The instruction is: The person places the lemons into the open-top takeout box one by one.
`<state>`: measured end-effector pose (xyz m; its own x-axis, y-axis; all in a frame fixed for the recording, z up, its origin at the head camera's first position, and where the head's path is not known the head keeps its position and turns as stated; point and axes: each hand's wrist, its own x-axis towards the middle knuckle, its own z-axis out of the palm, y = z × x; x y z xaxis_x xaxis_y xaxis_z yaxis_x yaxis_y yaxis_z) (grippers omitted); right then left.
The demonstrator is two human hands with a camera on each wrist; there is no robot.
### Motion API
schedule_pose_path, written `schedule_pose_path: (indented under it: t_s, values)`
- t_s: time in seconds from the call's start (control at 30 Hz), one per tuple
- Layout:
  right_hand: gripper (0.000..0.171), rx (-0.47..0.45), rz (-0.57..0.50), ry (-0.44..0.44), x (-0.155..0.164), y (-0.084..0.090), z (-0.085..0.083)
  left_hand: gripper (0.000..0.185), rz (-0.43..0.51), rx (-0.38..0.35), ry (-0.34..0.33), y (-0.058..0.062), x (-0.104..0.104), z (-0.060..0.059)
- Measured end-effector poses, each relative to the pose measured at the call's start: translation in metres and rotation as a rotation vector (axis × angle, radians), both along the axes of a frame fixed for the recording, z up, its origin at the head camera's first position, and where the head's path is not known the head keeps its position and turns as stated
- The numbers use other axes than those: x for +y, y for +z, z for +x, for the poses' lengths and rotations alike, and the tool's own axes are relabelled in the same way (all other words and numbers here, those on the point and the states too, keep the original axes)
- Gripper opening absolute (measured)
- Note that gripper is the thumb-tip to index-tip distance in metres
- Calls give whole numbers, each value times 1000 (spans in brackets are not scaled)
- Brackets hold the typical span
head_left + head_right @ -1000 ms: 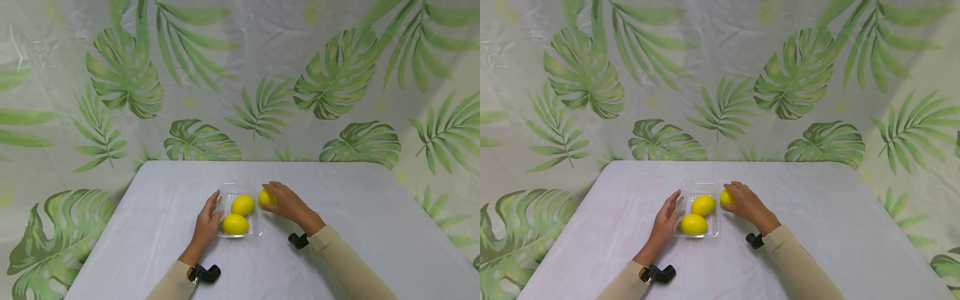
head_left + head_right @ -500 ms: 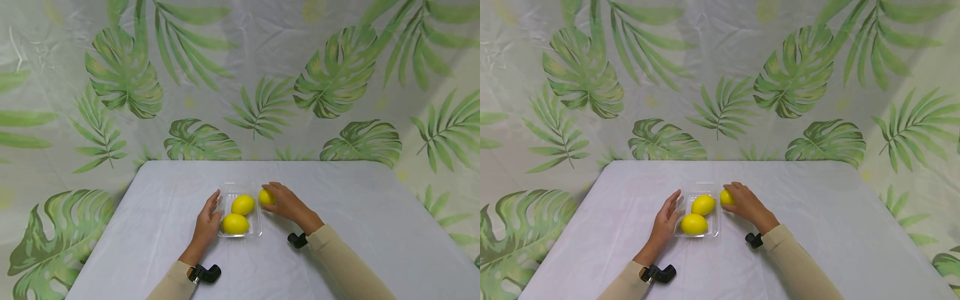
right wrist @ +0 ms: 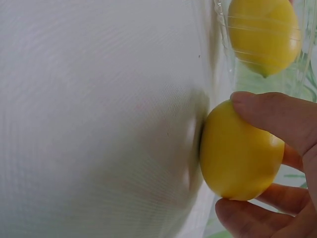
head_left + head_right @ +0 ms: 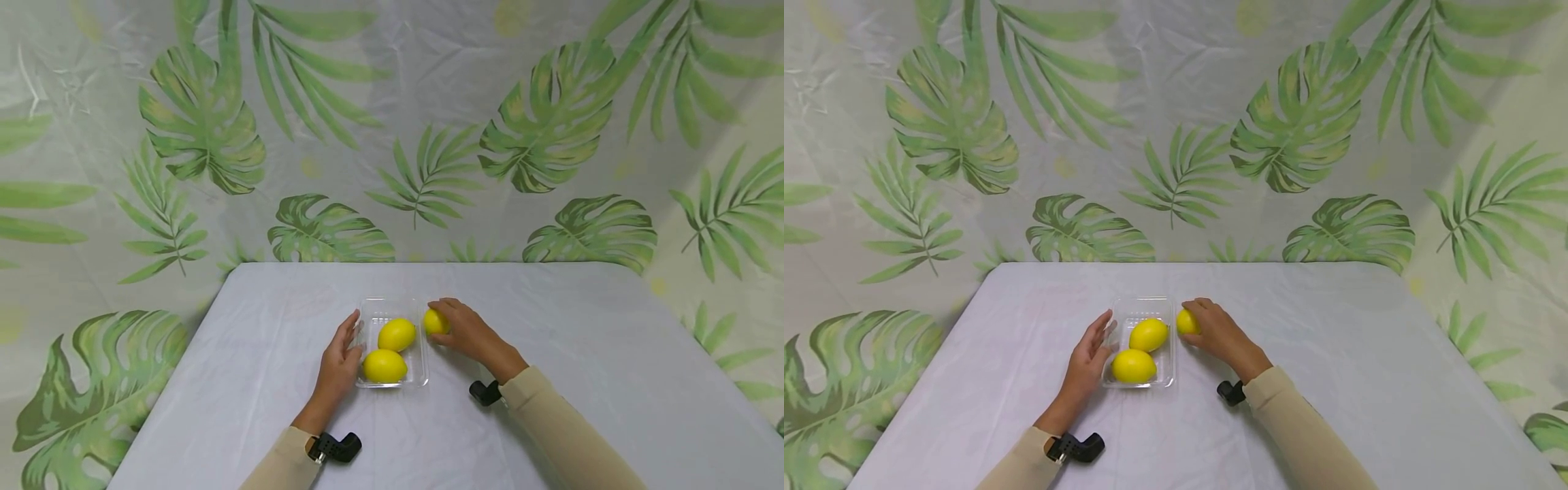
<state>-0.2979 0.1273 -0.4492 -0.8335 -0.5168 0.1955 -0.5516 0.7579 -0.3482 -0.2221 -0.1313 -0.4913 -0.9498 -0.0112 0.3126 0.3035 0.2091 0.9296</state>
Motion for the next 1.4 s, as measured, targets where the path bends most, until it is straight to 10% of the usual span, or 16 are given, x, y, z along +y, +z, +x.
schedule_pose_path:
  t_s: [0.97, 1.4]
  values:
    - [59, 48, -62, 9, 7, 3, 4, 58, 5, -4, -3, -5, -1, 0]
    - [57, 169, -137, 55, 12, 16, 4, 56, -11, -24, -38, 31, 2, 18]
